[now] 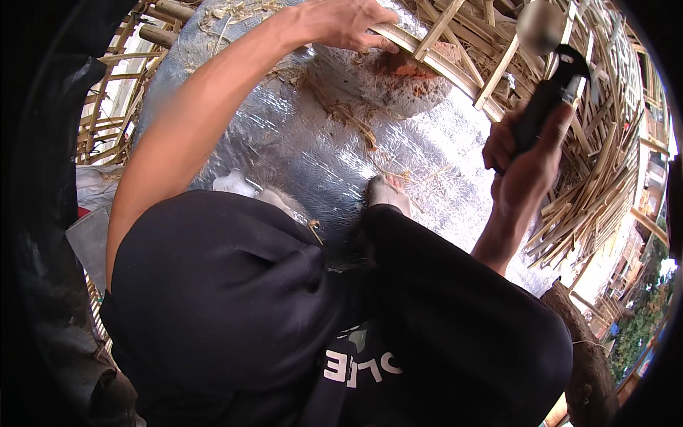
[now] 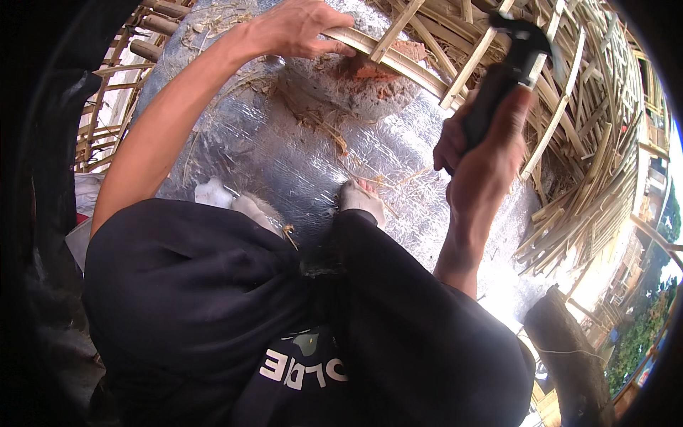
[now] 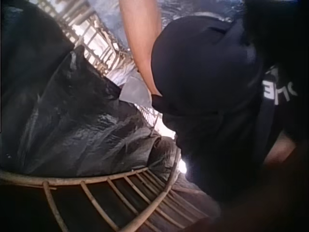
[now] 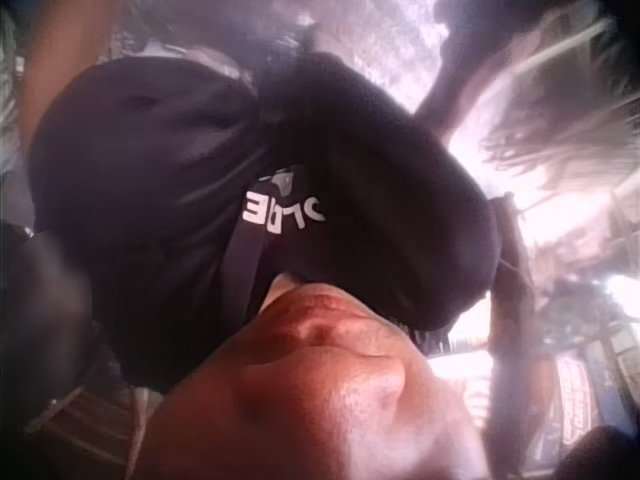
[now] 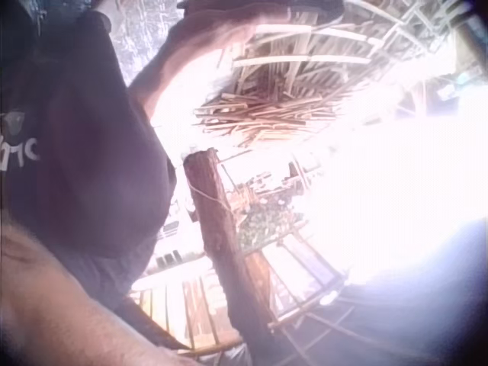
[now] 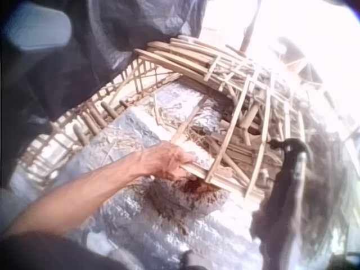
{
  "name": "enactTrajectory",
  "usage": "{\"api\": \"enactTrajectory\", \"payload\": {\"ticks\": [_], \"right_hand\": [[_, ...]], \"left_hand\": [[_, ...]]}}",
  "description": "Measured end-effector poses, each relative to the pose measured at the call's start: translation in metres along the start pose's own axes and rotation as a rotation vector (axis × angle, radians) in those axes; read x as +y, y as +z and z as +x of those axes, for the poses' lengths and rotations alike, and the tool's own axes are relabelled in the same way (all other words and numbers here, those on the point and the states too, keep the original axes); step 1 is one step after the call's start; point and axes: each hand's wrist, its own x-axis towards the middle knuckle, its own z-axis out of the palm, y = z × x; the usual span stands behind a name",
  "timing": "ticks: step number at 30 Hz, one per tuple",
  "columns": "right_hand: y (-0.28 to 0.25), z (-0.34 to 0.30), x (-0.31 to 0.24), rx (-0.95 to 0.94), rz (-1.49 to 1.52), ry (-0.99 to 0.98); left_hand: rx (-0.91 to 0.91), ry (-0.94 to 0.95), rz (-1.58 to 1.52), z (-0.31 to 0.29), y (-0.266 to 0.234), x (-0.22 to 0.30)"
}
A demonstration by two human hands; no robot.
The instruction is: The person constructs a bamboo lattice structure by hammering thin strips of bamboo into place onto a larger frame.
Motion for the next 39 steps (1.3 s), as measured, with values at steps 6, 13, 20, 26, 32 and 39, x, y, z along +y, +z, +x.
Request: {"api": "enactTrajectory", "payload": {"ticks": [6, 13, 20, 26, 32, 39], "right_hand": [[0.02, 0.014, 0.063, -0.35, -0.511, 0.193], [0.014, -0.002, -0.001, -0.159, 0.087, -0.254], [0.0, 0.013, 0.037, -0.188, -0.265, 0.232], [0.015, 0.001, 0.039, -0.053, -0.163, -0.331], [0.011, 0.012, 0.034, -0.19, -0.255, 0.062], [0.024, 0.02, 0.069, -0.36, -0.55, 0.178]], "left_hand": [[0.036, -0.003, -0.007, -0.005, -0.004, 0.001], [-0.05, -0.124, -0.14, -0.003, -0.015, 0.011], [-0.062, -0.146, 0.068, 0.005, 0.007, 0.005], [-0.039, -0.052, 0.109, 0.002, -0.001, 0.013], [-0.057, -0.133, 0.062, -0.005, -0.003, 0.016], [0.021, -0.043, 0.136, -0.006, -0.004, 0.016]]}}
